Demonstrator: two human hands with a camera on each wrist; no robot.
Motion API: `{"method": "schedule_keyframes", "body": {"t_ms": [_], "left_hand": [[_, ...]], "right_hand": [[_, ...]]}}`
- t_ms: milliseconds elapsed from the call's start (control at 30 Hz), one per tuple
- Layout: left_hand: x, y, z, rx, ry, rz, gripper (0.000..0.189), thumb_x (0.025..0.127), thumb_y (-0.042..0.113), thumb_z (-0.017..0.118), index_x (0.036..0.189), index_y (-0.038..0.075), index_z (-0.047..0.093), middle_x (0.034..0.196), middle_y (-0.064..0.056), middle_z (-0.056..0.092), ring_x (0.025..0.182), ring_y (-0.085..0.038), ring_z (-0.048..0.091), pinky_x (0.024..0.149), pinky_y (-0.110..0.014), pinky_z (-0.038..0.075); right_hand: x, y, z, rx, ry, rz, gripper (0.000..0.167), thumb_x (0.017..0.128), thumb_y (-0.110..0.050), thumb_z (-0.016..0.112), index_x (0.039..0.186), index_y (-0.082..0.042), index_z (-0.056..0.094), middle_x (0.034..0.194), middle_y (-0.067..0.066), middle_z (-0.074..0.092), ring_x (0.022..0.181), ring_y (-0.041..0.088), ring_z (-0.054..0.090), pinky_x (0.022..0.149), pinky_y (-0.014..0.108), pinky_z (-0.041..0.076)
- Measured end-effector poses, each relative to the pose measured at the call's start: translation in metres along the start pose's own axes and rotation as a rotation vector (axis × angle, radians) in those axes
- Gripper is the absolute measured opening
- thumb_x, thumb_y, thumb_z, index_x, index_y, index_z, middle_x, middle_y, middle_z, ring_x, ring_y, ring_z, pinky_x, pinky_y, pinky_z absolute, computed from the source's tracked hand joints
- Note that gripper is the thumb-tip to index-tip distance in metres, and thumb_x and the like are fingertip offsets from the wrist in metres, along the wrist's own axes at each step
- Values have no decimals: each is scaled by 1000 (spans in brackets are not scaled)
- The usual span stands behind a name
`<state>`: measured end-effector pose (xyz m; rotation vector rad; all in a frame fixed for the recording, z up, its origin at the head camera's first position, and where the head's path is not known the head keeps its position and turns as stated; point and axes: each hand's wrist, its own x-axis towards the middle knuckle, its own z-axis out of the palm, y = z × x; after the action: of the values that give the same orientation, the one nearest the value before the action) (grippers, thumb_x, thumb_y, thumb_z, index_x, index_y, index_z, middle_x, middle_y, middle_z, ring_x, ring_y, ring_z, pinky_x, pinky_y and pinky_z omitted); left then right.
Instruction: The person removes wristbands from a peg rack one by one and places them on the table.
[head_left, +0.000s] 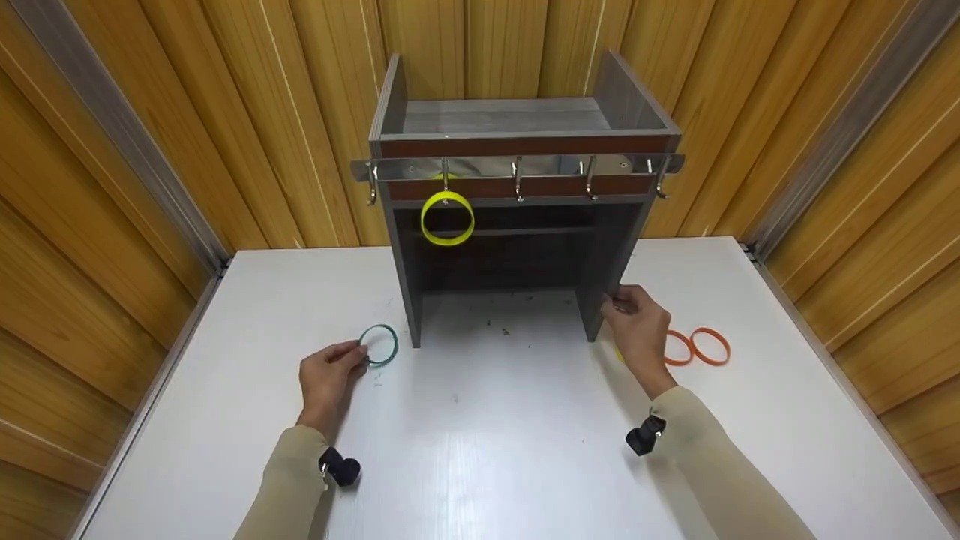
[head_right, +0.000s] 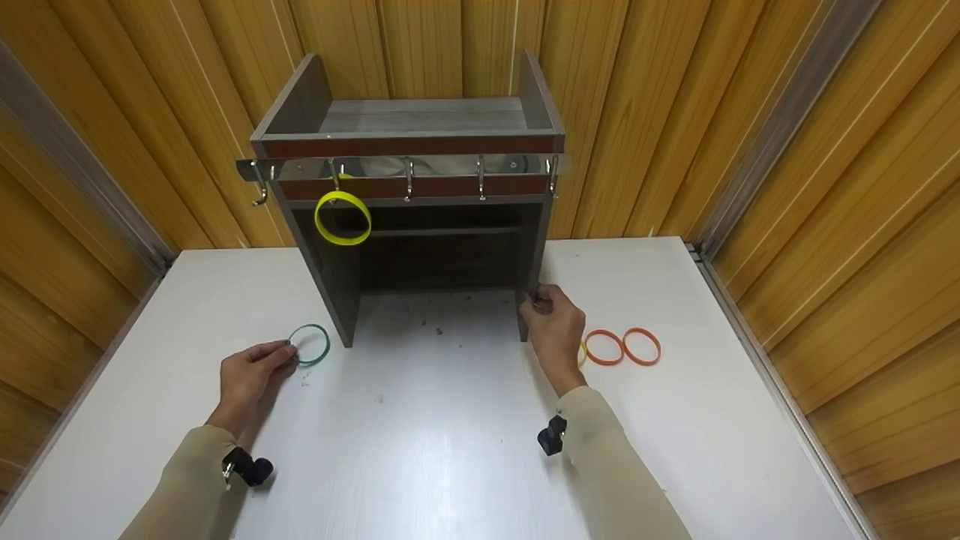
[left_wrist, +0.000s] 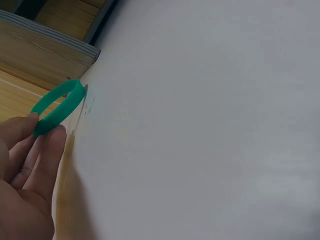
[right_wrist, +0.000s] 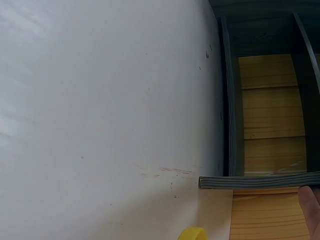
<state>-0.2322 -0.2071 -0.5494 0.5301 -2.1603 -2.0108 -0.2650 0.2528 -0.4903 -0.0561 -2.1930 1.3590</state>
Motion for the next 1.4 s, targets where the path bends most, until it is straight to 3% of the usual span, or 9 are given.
{"method": "schedule_keyframes", "body": {"t_ms": [167,433,633,800,967,1133,1400], "left_hand": [[0,-3,-1,76,21,17,30,98,6,76,125,-6,72,122,-22,71,107,-28,74,84,-23,62],[-3,2,1,281,73,133,25,97,11,79,117,-3,77,110,-18,76,101,-27,73,76,-15,58],[-7,5,2,349,105,163,26,98,15,78,119,-1,77,109,-16,76,94,-25,72,70,-16,56],[-10,13,3,313,107,178,30,100,23,77,122,3,77,115,-13,75,97,-24,71,74,-18,57],[-11,26,6,232,106,222,32,100,25,78,124,4,77,115,-11,76,101,-23,71,81,-15,58],[-14,44,11,134,120,314,27,99,20,79,120,5,78,112,-8,78,97,-20,74,82,-17,60],[-24,74,21,41,114,478,26,96,18,82,119,5,79,113,-7,79,96,-11,74,87,-17,59]], "right_hand": [[0,0,0,-5,1,-1,13,92,-4,77,103,2,76,99,14,79,87,10,74,69,9,54],[0,-1,0,-3,-2,-5,13,92,-3,78,104,2,76,100,14,79,89,16,75,70,10,55],[-1,0,-1,12,-9,-20,13,92,-2,77,104,2,76,100,13,78,86,6,72,70,10,55],[-1,1,-1,45,-11,-39,13,92,0,76,105,3,75,99,14,78,84,-1,71,71,11,56],[0,2,0,23,-7,-39,13,92,0,77,104,3,75,99,13,78,85,5,73,72,10,56],[0,2,-1,12,-11,-27,14,92,-1,77,105,3,75,100,13,78,87,11,73,72,10,56],[0,2,-1,17,-14,-19,13,92,-1,78,105,1,76,99,12,78,87,7,73,69,11,55]]}}
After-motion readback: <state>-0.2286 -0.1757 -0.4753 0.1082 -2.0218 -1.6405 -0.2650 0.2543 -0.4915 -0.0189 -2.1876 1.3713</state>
